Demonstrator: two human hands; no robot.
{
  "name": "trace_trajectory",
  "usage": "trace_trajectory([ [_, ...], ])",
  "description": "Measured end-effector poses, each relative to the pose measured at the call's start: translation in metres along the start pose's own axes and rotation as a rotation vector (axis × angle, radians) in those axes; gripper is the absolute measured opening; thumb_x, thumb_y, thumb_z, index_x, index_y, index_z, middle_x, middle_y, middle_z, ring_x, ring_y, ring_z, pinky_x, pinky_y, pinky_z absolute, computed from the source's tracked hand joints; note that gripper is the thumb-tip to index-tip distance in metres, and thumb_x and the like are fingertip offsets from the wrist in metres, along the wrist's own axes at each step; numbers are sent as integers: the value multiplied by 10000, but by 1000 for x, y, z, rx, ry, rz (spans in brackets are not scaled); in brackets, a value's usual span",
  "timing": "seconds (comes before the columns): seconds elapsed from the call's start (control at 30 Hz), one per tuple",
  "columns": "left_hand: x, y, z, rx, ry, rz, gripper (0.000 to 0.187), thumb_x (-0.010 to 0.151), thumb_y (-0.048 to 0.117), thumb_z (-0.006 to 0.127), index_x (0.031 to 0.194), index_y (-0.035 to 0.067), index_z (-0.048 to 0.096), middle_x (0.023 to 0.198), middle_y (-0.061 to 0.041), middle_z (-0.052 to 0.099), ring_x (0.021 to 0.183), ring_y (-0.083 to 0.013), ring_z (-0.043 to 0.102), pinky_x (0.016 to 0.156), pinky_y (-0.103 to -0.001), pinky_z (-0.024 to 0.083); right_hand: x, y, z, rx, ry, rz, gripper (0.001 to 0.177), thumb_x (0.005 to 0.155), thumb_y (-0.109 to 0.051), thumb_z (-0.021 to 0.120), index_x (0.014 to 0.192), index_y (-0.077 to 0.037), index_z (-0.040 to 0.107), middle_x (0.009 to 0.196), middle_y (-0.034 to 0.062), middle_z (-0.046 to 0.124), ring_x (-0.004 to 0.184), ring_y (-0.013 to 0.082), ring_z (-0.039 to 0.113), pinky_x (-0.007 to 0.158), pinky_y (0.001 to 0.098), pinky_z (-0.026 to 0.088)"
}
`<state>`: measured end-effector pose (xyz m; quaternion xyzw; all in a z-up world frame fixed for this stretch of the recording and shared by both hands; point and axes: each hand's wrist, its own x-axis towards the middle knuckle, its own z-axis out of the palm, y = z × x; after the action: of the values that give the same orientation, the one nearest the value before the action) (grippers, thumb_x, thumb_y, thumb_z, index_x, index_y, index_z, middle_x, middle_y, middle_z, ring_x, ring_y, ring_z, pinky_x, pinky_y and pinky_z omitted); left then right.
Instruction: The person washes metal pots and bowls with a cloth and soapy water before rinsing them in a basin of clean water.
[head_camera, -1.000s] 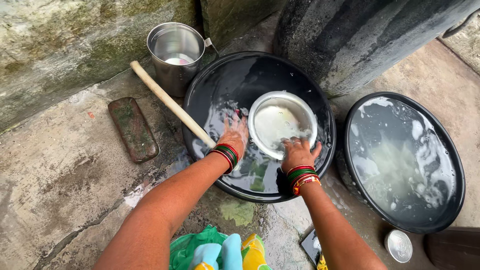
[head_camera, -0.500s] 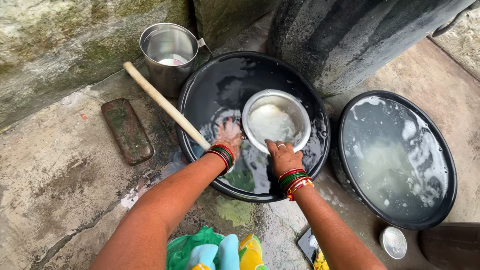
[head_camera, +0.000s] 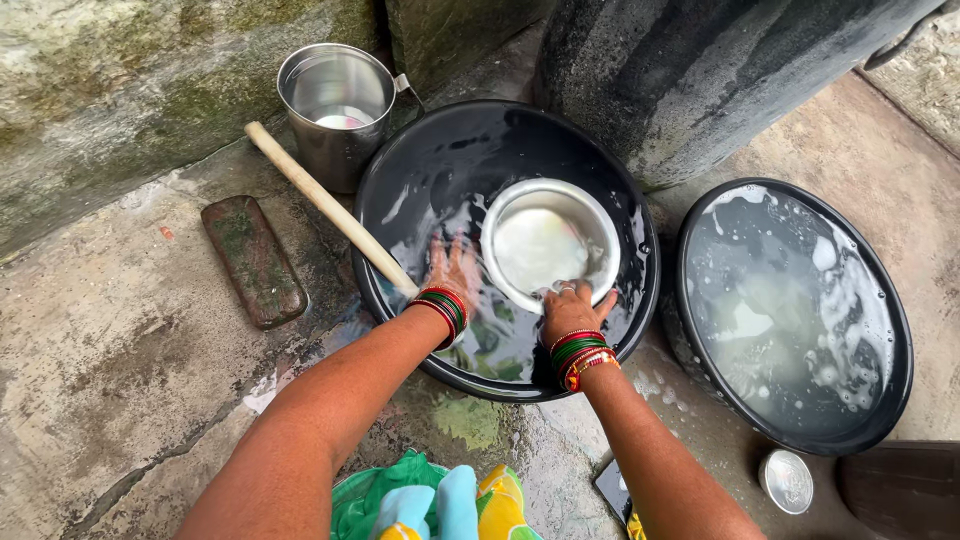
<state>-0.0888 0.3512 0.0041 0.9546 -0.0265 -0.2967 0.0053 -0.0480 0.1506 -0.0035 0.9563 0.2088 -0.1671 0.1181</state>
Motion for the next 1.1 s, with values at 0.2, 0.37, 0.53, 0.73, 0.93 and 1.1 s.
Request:
trace_trajectory([
  [0.2, -2, 2, -4, -76, 7, -16, 831, 928, 346, 628, 1635, 167, 230, 1702, -185, 134, 1560, -414, 79, 1239, -586, 60, 2, 2, 6, -11, -1, 6, 406, 899, -215, 681, 1300, -271, 648, 1356, 26, 625, 1385, 280, 439, 1143, 779, -26],
  [0.37, 16, -6, 10, -393, 293, -118, 827, 956, 308, 540, 1664, 176, 133, 1630, -199, 299, 1486, -409, 280, 1215, -552, 210, 12, 7, 10, 421, 248, -6, 246, 872, -331, 736, 1117, -338, 750, 1146, -20, 755, 1188, 260, 607, 1128, 806, 49],
  [0.53, 43, -20, 22, -768, 105, -231, 792, 1008, 305, 489, 1694, 191, 111, 1562, -222, 489, 1428, -373, 493, 1221, -438, 355, 46, 38, 25, 1022, 276, 110, 259, 963, -420, 696, 1134, -233, 748, 1010, 29, 752, 1009, 219, 705, 1051, 462, 507],
  [0.73, 38, -18, 13, -902, 210, -225, 943, 913, 144, 615, 1634, 248, 17, 1665, -165, 191, 1505, -347, 277, 1206, -401, 305, 49, 34, 12, 2018, 170, 18, 564, 996, -439, 582, 1423, -72, 544, 1402, 83, 622, 1246, 190, 569, 1104, 353, 395],
  [0.93, 2, -15, -13, -791, 360, -190, 922, 901, 137, 688, 1612, 252, 111, 1689, -89, 171, 1550, -320, 235, 1226, -477, 259, 27, 22, 11, 2522, -152, -50, 775, 965, -578, 503, 1514, -44, 383, 1509, 165, 524, 1361, 346, 523, 1062, 606, 441],
  [1.1, 8, -14, -8, -754, 404, -118, 919, 903, 90, 646, 1618, 311, 113, 1695, -84, 163, 1532, -333, 248, 1214, -456, 305, 37, 26, 49, 2456, -153, 84, 727, 997, -563, 431, 1520, -64, 358, 1546, 204, 466, 1351, 426, 511, 989, 671, 499],
])
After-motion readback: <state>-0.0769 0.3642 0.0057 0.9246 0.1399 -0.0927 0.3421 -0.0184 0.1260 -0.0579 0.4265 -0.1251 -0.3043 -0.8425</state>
